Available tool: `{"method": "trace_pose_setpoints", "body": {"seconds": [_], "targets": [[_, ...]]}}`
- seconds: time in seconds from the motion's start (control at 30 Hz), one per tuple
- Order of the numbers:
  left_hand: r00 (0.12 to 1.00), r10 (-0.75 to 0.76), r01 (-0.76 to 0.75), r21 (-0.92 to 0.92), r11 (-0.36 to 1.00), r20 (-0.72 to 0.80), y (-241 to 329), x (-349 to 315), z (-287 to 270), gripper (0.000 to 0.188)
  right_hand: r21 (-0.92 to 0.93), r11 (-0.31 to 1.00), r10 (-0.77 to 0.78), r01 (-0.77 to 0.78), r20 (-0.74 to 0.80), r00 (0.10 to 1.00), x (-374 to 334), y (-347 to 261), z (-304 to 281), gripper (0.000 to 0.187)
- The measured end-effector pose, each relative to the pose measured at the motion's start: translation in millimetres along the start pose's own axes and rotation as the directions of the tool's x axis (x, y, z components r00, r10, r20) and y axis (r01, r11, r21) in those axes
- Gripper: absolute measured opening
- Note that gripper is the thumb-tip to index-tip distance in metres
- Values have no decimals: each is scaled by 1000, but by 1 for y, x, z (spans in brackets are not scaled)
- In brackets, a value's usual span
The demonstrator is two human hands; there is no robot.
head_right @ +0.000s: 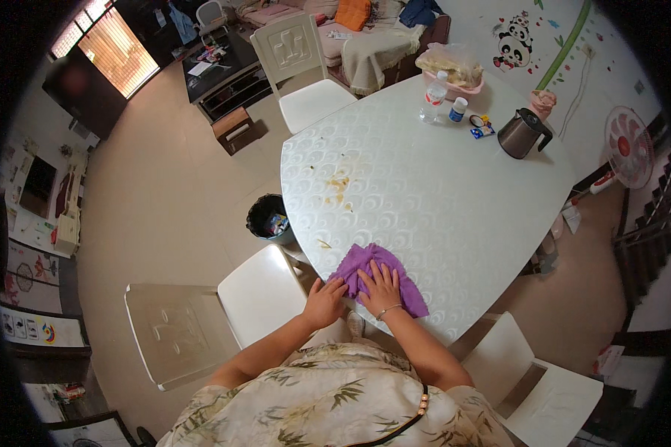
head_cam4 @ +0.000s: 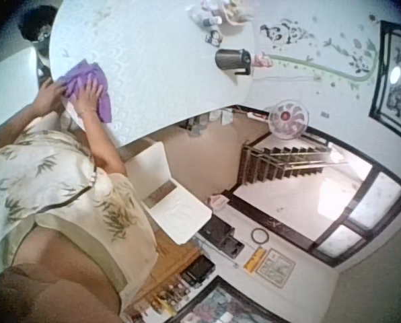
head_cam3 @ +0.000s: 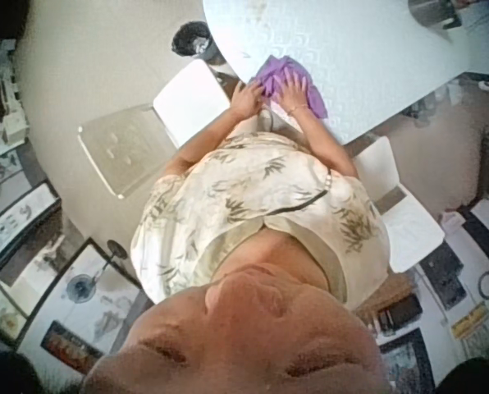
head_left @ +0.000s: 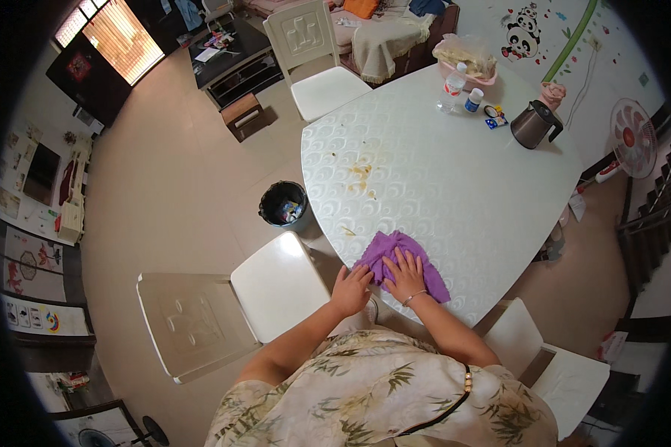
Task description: The person rinses a purple cloth in a kitchen sink and then moves to a dining area to wipe a white table. They systematically clean the table surface, moving a kettle, a glass, and a pink thermos aside to reach the areas underneath, and finally wipe the remaining surface.
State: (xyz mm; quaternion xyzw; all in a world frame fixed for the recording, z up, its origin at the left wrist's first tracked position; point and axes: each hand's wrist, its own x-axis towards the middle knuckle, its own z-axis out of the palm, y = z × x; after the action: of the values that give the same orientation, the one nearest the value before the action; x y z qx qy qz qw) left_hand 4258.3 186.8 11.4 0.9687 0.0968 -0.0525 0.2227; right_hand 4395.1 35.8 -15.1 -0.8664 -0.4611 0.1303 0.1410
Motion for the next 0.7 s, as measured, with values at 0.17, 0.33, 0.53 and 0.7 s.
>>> {"method": "trace_pose_setpoints", "body": {"seconds": [0.17, 0.33, 0.53, 0.7], "targets": [[991, 112, -114, 20, 993, 79, 6, -16, 5, 70, 60, 991, -116, 117, -14, 993, -44, -5, 9, 57], [994, 90, -98, 127, 987, 68, 2, -9, 11, 79, 4, 1000, 10, -10, 66, 998, -19, -22, 4, 55], [999, 52, -50, 99, 994, -17, -22, 24, -2, 83, -27, 999, 26, -25, 39, 999, 40, -21, 6, 59], [990, 118, -111, -88, 990, 81, -24, -7, -6, 83, 46, 997, 55, -54, -15, 998, -14, -32, 7, 61]]}}
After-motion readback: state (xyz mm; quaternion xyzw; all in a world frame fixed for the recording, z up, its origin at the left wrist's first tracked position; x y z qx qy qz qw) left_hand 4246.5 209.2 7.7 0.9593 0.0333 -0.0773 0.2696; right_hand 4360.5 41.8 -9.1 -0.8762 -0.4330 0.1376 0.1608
